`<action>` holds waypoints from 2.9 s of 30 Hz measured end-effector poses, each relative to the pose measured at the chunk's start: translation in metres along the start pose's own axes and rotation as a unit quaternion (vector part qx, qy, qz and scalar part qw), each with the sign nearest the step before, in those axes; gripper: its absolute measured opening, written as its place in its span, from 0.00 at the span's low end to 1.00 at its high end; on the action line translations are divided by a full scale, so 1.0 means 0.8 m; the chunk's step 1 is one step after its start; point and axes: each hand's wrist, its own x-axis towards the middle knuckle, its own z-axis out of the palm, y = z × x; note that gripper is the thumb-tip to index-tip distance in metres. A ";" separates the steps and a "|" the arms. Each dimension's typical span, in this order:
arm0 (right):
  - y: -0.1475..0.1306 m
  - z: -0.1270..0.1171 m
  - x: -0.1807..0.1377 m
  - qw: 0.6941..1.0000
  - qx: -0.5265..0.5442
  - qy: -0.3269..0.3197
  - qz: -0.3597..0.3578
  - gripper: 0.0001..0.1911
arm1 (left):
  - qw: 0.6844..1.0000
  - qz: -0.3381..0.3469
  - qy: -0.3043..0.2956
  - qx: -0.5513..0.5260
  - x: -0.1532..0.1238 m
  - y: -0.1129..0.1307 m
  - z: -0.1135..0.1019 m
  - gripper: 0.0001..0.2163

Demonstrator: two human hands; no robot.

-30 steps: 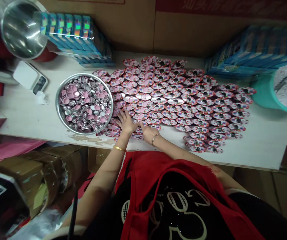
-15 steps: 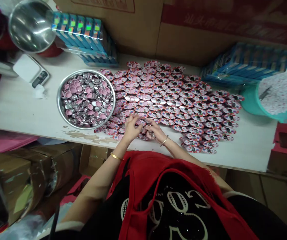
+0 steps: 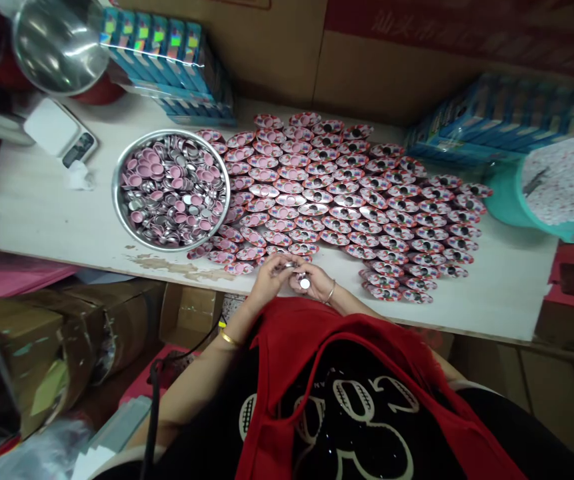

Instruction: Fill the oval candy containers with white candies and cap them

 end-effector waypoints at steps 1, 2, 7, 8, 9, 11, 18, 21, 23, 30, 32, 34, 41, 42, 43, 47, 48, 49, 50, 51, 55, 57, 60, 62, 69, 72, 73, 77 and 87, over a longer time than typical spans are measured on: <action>0.003 -0.002 0.001 1.000 -0.018 0.017 -0.002 0.24 | 0.998 0.006 0.025 0.055 0.000 -0.003 -0.004 0.07; 0.005 -0.004 0.002 0.999 -0.041 0.035 -0.004 0.22 | 0.991 0.009 0.046 0.124 0.001 -0.006 -0.008 0.07; 0.006 -0.016 0.002 0.975 -0.184 0.122 -0.027 0.19 | 0.916 0.007 -0.004 0.400 0.004 -0.020 -0.017 0.12; 0.005 -0.016 0.001 0.967 -0.216 0.133 -0.037 0.20 | 0.910 0.008 -0.019 0.414 0.002 -0.022 -0.017 0.13; 0.002 -0.014 -0.001 0.952 -0.269 0.138 -0.046 0.23 | 0.909 0.007 -0.023 0.417 0.000 -0.023 -0.017 0.14; -0.003 -0.010 -0.002 0.892 -0.434 0.122 -0.045 0.28 | 0.914 -0.005 0.002 0.406 -0.002 -0.023 -0.016 0.17; -0.011 0.011 0.017 0.656 -0.751 -0.005 0.081 0.40 | 0.906 -0.135 0.071 0.394 0.038 -0.017 -0.008 0.41; -0.006 0.016 0.028 0.661 -0.743 -0.012 0.107 0.41 | 0.896 -0.177 0.044 0.404 0.055 -0.019 -0.009 0.47; -0.003 0.019 0.034 0.671 -0.732 -0.014 0.117 0.43 | 0.891 -0.195 0.028 0.409 0.061 -0.020 -0.011 0.49; -0.015 0.002 0.025 0.825 -0.564 -0.010 0.039 0.43 | 0.897 -0.174 0.046 0.404 0.064 -0.005 -0.015 0.48; -0.021 -0.008 0.012 0.948 -0.318 0.008 -0.007 0.44 | 0.924 -0.120 0.052 0.360 0.053 0.004 -0.011 0.37; -0.025 -0.015 -0.003 0.998 -0.060 0.009 -0.016 0.46 | 0.962 -0.060 0.002 0.265 0.035 0.012 -0.003 0.24; -0.017 -0.010 -0.039 0.987 0.115 -0.051 0.097 0.39 | 0.996 -0.076 -0.010 0.042 -0.041 0.034 0.036 0.05; -0.013 -0.009 -0.041 0.987 0.115 -0.060 0.099 0.37 | 0.995 -0.088 0.011 0.042 -0.048 0.036 0.040 0.03; -0.008 -0.008 -0.043 0.988 0.108 -0.062 0.093 0.35 | 0.993 -0.102 0.034 0.048 -0.054 0.036 0.042 0.03; 0.014 -0.012 -0.043 0.999 0.035 -0.003 0.041 0.24 | 0.971 -0.165 0.131 0.110 -0.056 0.024 0.035 0.05; 0.019 -0.013 -0.042 0.999 0.016 0.014 0.033 0.22 | 0.965 -0.177 0.146 0.129 -0.052 0.018 0.029 0.06; 0.024 -0.014 -0.041 0.999 -0.001 0.026 0.028 0.21 | 0.958 -0.186 0.157 0.149 -0.045 0.012 0.023 0.06; 0.029 -0.014 -0.040 0.999 -0.018 0.034 0.027 0.20 | 0.952 -0.193 0.164 0.170 -0.038 0.006 0.017 0.06; 0.034 -0.014 -0.039 0.998 -0.040 0.043 0.025 0.20 | 0.947 -0.198 0.165 0.191 -0.031 0.001 0.011 0.06; 0.049 -0.005 -0.033 0.984 -0.158 0.081 0.010 0.17 | 0.934 -0.206 0.130 0.262 -0.005 -0.015 -0.005 0.03; 0.051 0.003 -0.029 0.966 -0.240 0.097 0.003 0.16 | 0.930 -0.207 0.106 0.285 0.001 -0.018 -0.009 0.03; 0.048 0.018 -0.019 0.917 -0.381 0.116 -0.014 0.19 | 0.926 -0.199 0.079 0.310 0.003 -0.020 -0.015 0.04; 0.045 0.030 -0.012 0.873 -0.473 0.118 -0.022 0.24 | 0.925 -0.188 0.068 0.323 0.002 -0.020 -0.018 0.06; 0.043 0.060 0.013 0.724 -0.682 0.087 0.063 0.38 | 0.889 -0.150 0.122 0.415 -0.002 -0.019 -0.023 0.19; 0.044 0.066 0.020 0.688 -0.715 0.080 0.098 0.38 | 0.885 -0.148 0.123 0.424 0.005 -0.019 -0.026 0.24; 0.045 0.067 0.022 0.681 -0.720 0.078 0.106 0.38 | 0.886 -0.149 0.113 0.424 0.007 -0.019 -0.027 0.25; 0.049 0.075 0.032 0.682 -0.716 0.081 0.122 0.43 | 0.887 -0.148 0.057 0.434 0.017 -0.019 -0.026 0.22; 0.066 0.059 -0.002 0.841 -0.499 0.206 0.013 0.29 | 0.948 0.036 -0.020 0.315 -0.023 -0.014 -0.041 0.14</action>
